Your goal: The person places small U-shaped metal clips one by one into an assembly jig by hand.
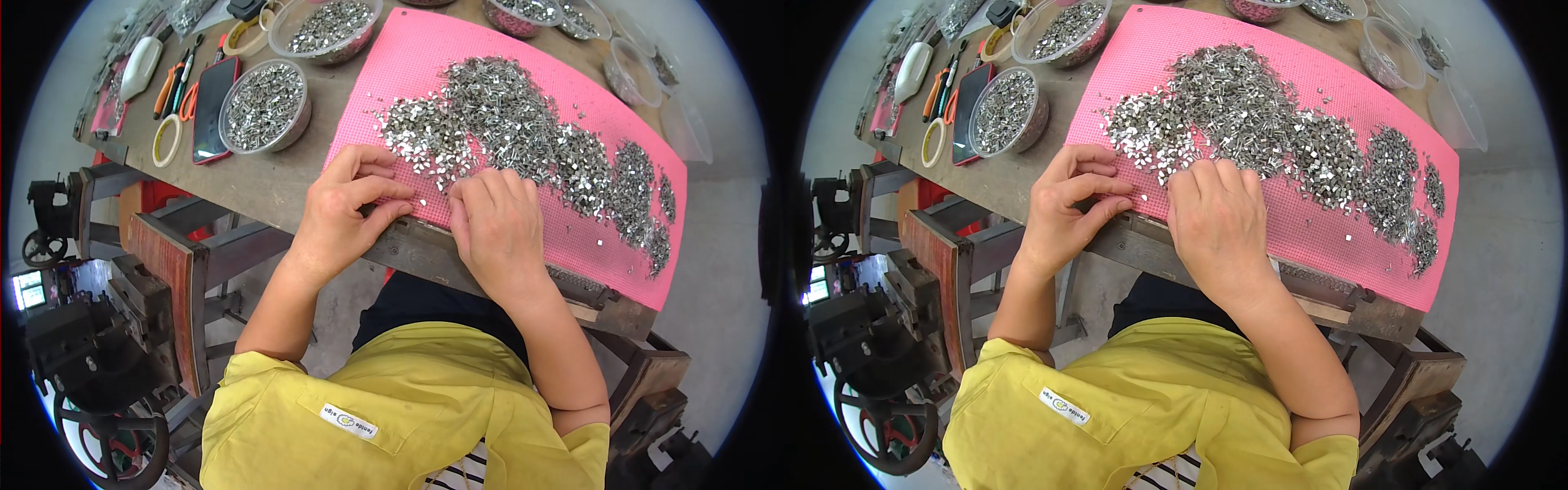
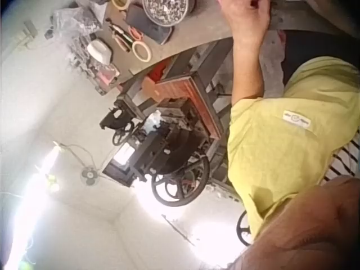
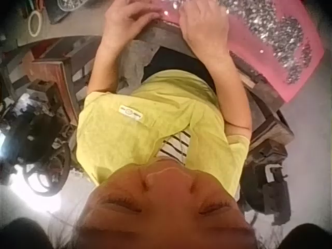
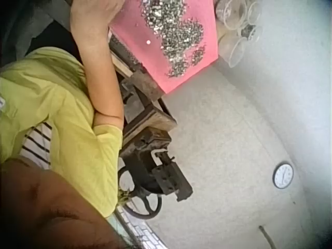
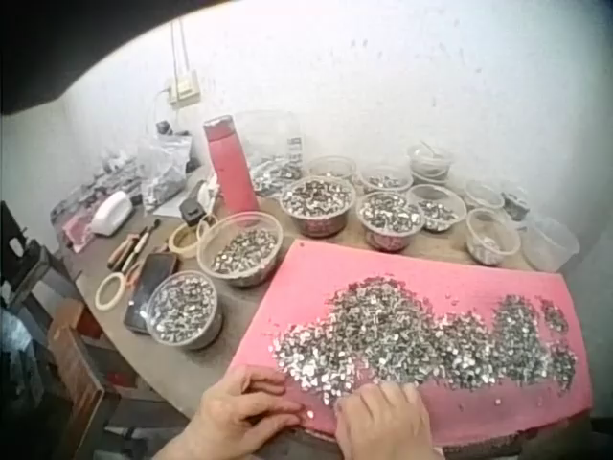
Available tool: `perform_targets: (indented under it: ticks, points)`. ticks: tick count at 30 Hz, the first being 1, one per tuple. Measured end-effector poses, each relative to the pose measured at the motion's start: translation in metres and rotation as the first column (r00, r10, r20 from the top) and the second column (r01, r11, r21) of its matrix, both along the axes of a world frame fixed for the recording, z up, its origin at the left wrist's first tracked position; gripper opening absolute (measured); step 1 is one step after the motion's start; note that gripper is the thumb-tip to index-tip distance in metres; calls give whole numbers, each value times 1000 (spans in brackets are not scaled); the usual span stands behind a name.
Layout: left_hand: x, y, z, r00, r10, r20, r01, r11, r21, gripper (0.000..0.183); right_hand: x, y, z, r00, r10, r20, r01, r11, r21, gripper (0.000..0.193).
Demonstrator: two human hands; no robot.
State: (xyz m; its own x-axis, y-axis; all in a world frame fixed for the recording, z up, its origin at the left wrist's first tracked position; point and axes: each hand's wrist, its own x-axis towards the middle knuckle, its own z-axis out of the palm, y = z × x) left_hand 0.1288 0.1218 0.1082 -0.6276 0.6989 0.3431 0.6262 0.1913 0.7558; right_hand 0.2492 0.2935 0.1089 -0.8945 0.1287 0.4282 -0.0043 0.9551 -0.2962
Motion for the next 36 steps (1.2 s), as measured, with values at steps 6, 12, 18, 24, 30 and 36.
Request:
perform_targets:
  ticks: [6,12,18,24,30,36]
  points:
    - [6,-1,0,998,23,-52,-27,997,-79,22,2,-2,9,1000,2,28,-4,997,81,9]
    - [-2,-4,10,991,97,-94,-94,995,35,19,-6,-10,17,995,-23,102,4,983,182,7]
    - [7,-43,18,998,47,32,-40,982,-187,17,-7,-8,7,997,-37,73,24,984,175,7]
    - [35,-35,-3,986,134,-96,-149,972,-180,18,7,-2,12,1000,-21,-9,21,998,62,9]
    - [35,-28,-4,978,130,-162,-160,969,-188,12,54,26,31,992,-118,-33,113,986,-123,12]
    - [31,-25,6,980,134,-148,-172,943,-285,10,119,58,33,969,-248,1,241,942,-232,9]
